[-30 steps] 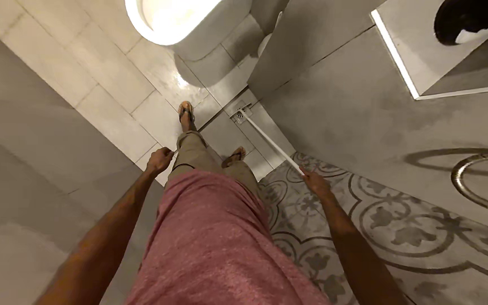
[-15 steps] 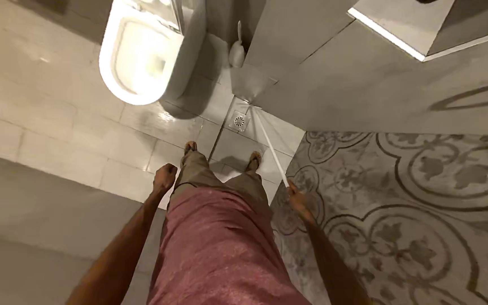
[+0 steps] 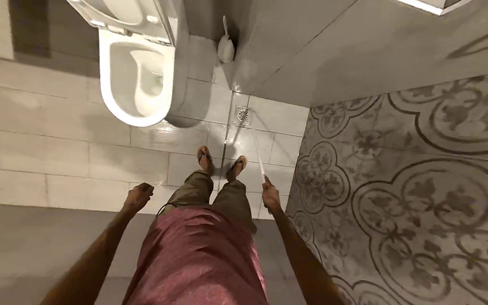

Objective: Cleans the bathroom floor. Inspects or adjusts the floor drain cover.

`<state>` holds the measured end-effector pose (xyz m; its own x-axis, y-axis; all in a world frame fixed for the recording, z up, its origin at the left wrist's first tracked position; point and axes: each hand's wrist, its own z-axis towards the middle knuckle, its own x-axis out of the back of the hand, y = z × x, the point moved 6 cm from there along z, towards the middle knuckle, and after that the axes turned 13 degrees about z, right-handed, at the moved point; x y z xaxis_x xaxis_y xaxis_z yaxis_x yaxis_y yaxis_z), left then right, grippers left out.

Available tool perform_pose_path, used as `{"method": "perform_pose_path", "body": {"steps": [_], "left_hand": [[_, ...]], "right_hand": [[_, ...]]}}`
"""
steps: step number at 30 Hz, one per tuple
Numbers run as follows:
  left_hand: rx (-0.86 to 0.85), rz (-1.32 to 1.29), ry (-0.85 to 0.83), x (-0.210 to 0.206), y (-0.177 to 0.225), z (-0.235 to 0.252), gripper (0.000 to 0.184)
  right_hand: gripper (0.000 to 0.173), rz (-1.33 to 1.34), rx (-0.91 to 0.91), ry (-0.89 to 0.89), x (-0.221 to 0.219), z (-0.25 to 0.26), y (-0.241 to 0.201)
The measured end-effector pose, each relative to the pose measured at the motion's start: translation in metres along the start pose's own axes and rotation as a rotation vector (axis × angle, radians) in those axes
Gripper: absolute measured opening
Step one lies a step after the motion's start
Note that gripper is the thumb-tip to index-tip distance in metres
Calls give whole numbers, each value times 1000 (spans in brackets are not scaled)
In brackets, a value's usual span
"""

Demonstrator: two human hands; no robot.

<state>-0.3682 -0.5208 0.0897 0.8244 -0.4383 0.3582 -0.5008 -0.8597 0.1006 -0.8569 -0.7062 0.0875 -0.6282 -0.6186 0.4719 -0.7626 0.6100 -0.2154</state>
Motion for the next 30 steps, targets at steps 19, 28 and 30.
{"method": "perform_pose_path", "body": {"steps": [19,28,30], "left_hand": [[-159,102,-11,22,32,24,38],[-188,-67,46,24,34,21,40],[-177,-73,48,22,22,19,39]], "right_hand": [[53,44,-85,-120,-34,-20,29],[47,647,-189,28,2,-36,-21],[47,921,-210,52,-7,-14,-58]]}}
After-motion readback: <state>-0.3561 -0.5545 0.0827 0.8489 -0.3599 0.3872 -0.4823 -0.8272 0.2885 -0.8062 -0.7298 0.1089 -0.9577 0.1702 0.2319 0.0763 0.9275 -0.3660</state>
